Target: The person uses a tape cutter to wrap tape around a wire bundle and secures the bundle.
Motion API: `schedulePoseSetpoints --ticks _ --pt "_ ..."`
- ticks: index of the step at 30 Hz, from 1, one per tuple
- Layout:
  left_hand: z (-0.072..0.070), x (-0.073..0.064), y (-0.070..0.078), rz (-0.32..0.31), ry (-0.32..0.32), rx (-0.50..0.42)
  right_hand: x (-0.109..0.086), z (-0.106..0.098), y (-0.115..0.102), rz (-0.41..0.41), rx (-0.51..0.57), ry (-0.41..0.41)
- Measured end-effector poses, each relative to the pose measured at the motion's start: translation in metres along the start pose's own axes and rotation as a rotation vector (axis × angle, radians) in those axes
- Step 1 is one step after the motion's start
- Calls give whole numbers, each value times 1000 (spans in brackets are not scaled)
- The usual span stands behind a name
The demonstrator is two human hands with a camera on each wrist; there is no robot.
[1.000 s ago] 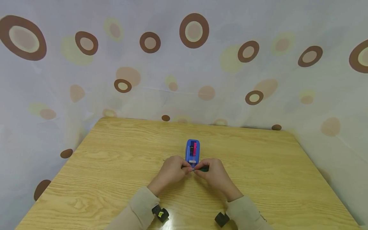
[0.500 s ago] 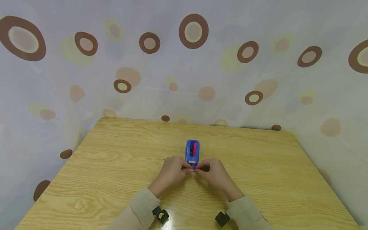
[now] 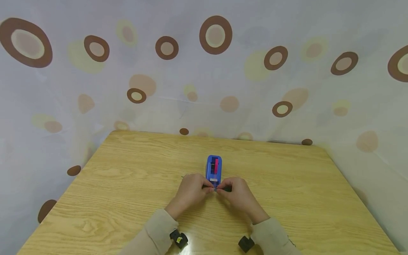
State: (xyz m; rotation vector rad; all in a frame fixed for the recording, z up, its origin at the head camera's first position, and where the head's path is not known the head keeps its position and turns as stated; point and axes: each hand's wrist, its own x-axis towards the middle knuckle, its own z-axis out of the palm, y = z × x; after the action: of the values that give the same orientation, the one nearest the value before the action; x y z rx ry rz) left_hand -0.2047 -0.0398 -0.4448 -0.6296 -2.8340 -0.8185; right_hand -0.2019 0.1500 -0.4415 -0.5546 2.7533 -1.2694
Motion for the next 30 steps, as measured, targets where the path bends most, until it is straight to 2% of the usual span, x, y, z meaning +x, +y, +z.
schedulePoseSetpoints --ticks 7,10,14,18,21,26,30 --pt "-3 -1 -4 26 -44 -14 0 5 1 -42 -41 38" --pt "-4 -1 -5 54 -75 21 0 5 1 -71 -77 47" --pt "-7 -2 -5 71 -88 90 0 5 0 -115 -118 62" --pt "-8 -3 -4 71 -70 127 1 6 1 -152 -136 89" --pt "-7 -3 -3 74 -33 138 0 7 2 -166 -138 102" --pt "-6 -3 -2 61 16 136 -1 6 1 -134 -98 95" --pt "-4 -2 -3 48 30 146 -1 4 -2 -134 -144 88"
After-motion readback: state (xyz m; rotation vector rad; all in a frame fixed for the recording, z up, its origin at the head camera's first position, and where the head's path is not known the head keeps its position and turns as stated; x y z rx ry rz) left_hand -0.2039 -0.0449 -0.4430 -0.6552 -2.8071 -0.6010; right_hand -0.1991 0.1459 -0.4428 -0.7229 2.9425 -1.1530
